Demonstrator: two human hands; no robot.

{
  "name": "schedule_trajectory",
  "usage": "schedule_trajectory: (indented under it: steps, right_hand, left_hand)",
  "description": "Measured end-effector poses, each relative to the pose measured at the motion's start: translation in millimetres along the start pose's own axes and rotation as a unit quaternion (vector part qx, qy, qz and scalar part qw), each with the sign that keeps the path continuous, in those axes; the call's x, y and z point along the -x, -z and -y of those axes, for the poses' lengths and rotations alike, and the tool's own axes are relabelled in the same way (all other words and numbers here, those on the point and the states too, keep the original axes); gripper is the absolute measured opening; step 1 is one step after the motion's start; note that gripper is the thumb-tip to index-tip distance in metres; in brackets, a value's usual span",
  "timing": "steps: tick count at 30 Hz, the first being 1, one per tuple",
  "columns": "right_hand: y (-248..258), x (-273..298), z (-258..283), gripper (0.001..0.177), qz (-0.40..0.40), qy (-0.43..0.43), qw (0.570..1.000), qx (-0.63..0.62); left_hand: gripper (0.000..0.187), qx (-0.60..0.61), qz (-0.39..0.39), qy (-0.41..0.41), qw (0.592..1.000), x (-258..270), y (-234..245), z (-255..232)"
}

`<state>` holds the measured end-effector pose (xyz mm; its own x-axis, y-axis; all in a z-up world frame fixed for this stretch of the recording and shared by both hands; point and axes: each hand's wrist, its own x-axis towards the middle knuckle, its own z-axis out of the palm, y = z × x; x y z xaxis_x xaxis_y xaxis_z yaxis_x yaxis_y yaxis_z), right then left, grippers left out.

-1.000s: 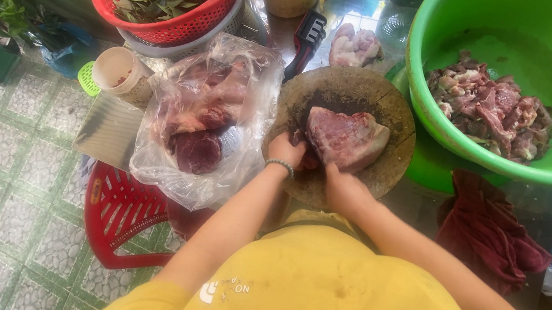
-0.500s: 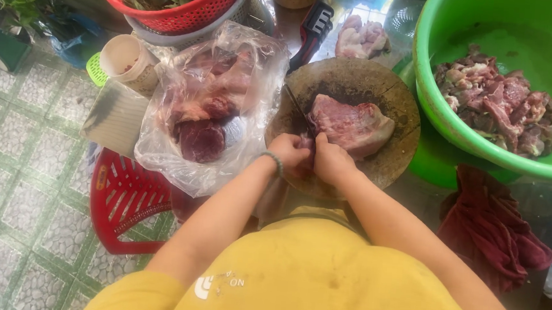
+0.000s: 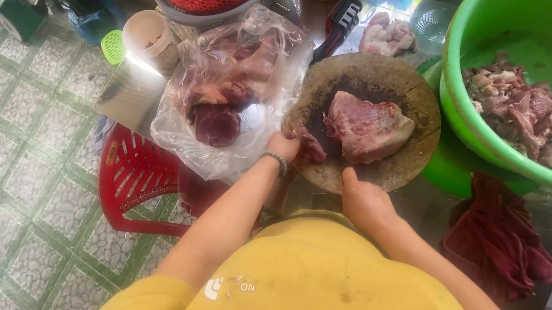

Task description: The person cuts large pieces of raw meat into smaller pieces using a cleaver on a round wooden cutting board. They transfer the cut meat into a green plastic basin. The person also handles a plastic bag containing more raw meat.

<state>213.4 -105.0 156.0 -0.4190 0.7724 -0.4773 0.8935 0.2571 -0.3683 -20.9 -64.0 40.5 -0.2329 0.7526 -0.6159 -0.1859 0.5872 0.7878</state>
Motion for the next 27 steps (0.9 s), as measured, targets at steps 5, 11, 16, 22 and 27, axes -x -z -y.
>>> schedule_trajectory:
  steps: [5,11,16,22,27]
  right_hand:
    - [4.9,27.6,-4.8,0.033,0.049,0.029,0.998,0.015]
    - [-12.7,-14.9,-15.5,0.044,0.045,0.054,0.997,0.044]
    - [-26.2,-66.9,-0.6,0.041,0.012,0.089,0.995,0.040]
    - [-12.1,-41.4,-14.0,0.031,0.017,0.090,0.994,0.058]
    - [-29.4,-14.4,-62.6,0.039,0.082,0.027,0.996,0.029]
  left_hand:
    - [0.022,-0.057,-0.033,-0.027,0.997,-35.4,7.8,29.7]
    - [0.025,-0.266,-0.075,-0.132,0.952,-25.0,7.1,16.6]
    - [0.032,-0.374,-0.045,-0.139,0.916,-31.5,9.3,12.3]
    - [0.034,-0.374,-0.142,-0.120,0.909,-29.9,0.3,19.0]
    - [0.035,-0.340,-0.091,-0.118,0.929,-16.0,-5.7,6.0]
